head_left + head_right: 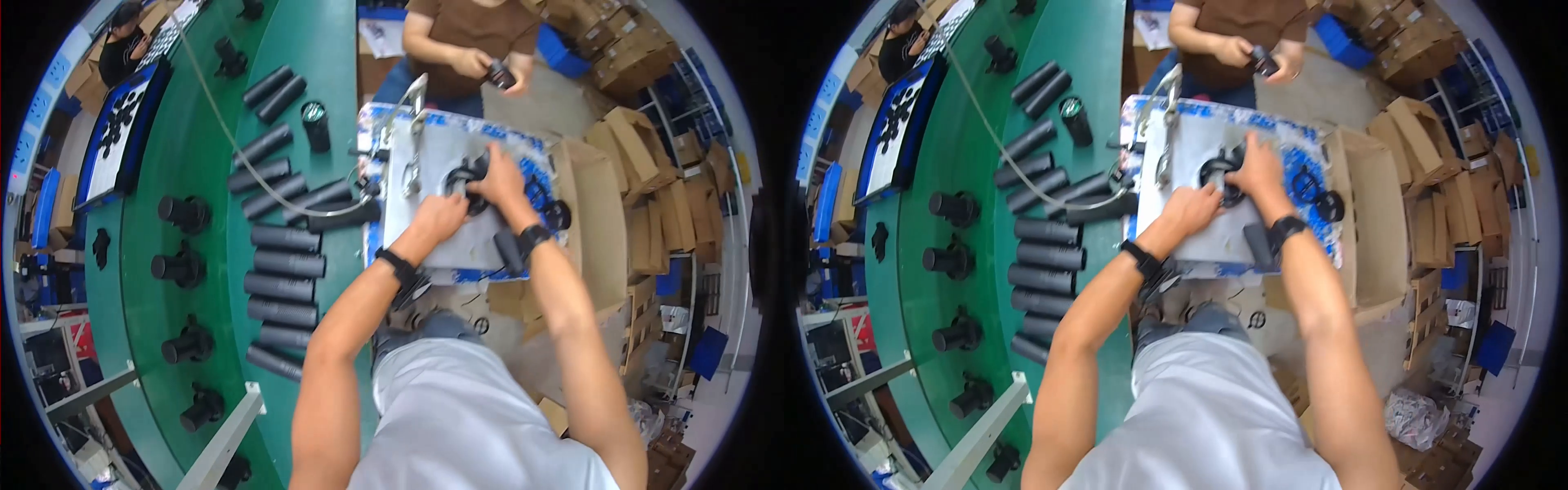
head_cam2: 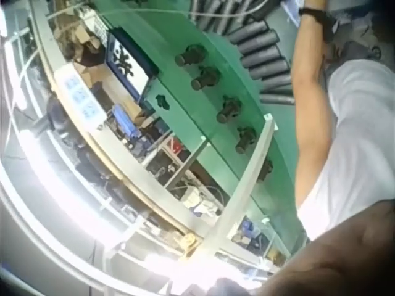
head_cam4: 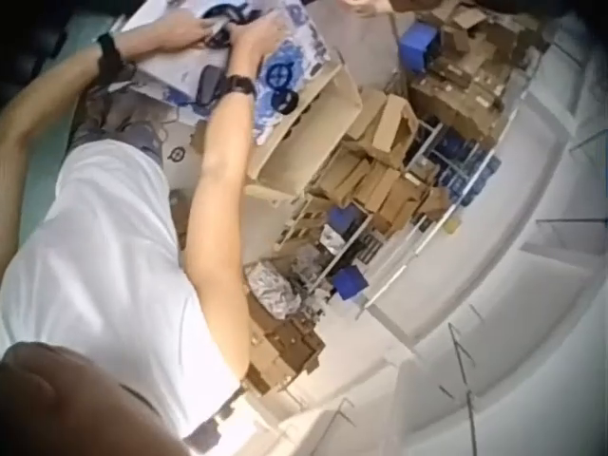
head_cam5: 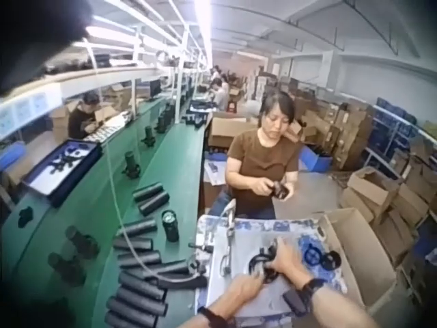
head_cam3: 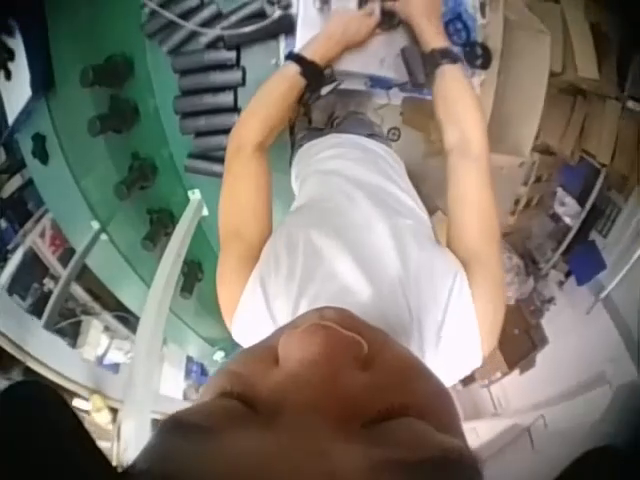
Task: The person picks up a base and a cylinder, fits them together, and places the assembly into a machine to be pressed. After the machine cycle, the person removes the assembled unit and sets it on the table, repeating the process.
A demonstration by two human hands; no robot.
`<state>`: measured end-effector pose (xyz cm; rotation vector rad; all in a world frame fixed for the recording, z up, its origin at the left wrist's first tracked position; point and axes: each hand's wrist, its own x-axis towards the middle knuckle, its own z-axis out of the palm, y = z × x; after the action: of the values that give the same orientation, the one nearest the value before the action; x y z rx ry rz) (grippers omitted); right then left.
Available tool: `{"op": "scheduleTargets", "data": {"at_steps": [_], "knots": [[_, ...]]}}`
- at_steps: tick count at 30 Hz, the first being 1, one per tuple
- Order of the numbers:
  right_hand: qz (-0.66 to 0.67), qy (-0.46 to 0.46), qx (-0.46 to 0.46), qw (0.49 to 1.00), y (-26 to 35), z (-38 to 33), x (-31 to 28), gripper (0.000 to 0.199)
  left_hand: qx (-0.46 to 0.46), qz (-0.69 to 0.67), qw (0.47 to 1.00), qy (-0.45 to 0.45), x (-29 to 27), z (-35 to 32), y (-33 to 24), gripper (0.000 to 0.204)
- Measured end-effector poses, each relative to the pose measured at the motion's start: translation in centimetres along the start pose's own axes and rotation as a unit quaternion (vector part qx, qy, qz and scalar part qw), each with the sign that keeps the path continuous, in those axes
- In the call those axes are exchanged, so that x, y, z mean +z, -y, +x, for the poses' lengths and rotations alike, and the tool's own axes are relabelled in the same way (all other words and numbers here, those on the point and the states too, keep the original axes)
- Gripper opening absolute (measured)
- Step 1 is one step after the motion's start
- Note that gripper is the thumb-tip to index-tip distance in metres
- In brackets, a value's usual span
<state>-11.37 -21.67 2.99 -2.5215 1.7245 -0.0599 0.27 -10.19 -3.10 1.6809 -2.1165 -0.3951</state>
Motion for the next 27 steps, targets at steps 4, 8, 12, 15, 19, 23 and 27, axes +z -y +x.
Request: {"op": "scheduleTargets", "data": {"at_steps": [4, 8, 12, 15, 19, 23, 27], "knots": [[0.224, -0.141, -0.003, 0.964, -1.8, -4.2, -2.4, 0.076, -0.015, -0.183, 0.963, -0.196, -1.8, -4.4, -1.2, 0.045], [0.688, -0.183, 0.017, 0.703, -1.7, -8.2, -5.4, 0.045, -0.067, -0.369, 0.917, -0.135, -4.0, -6.0, -7.1, 0.063], [0.887, -0.079, -0.005, 0.454, -1.9, -10.1, -5.8, 0.043, -0.081, -0.626, 0.762, -0.143, -3.8, -5.7, -10.1, 0.072], [0.916, 0.003, -0.082, 0.392, -3.4, -10.7, -5.8, 0.053, -0.088, -0.673, 0.714, -0.171, -4.1, -6.2, -10.4, 0.068], [0.912, 0.100, -0.164, 0.363, -4.4, -10.3, -5.3, 0.075, -0.098, -0.827, 0.552, -0.045, -3.0, -7.0, -9.2, 0.043], [0.905, 0.113, -0.234, 0.336, -5.0, -9.6, -4.7, 0.067, -0.164, -0.878, 0.438, 0.099, -2.7, -6.3, -9.6, 0.069], [0.881, 0.126, -0.266, 0.369, -4.7, -9.0, -5.2, 0.062, -0.207, -0.881, 0.416, 0.092, -2.9, -6.1, -9.3, 0.071]]}}
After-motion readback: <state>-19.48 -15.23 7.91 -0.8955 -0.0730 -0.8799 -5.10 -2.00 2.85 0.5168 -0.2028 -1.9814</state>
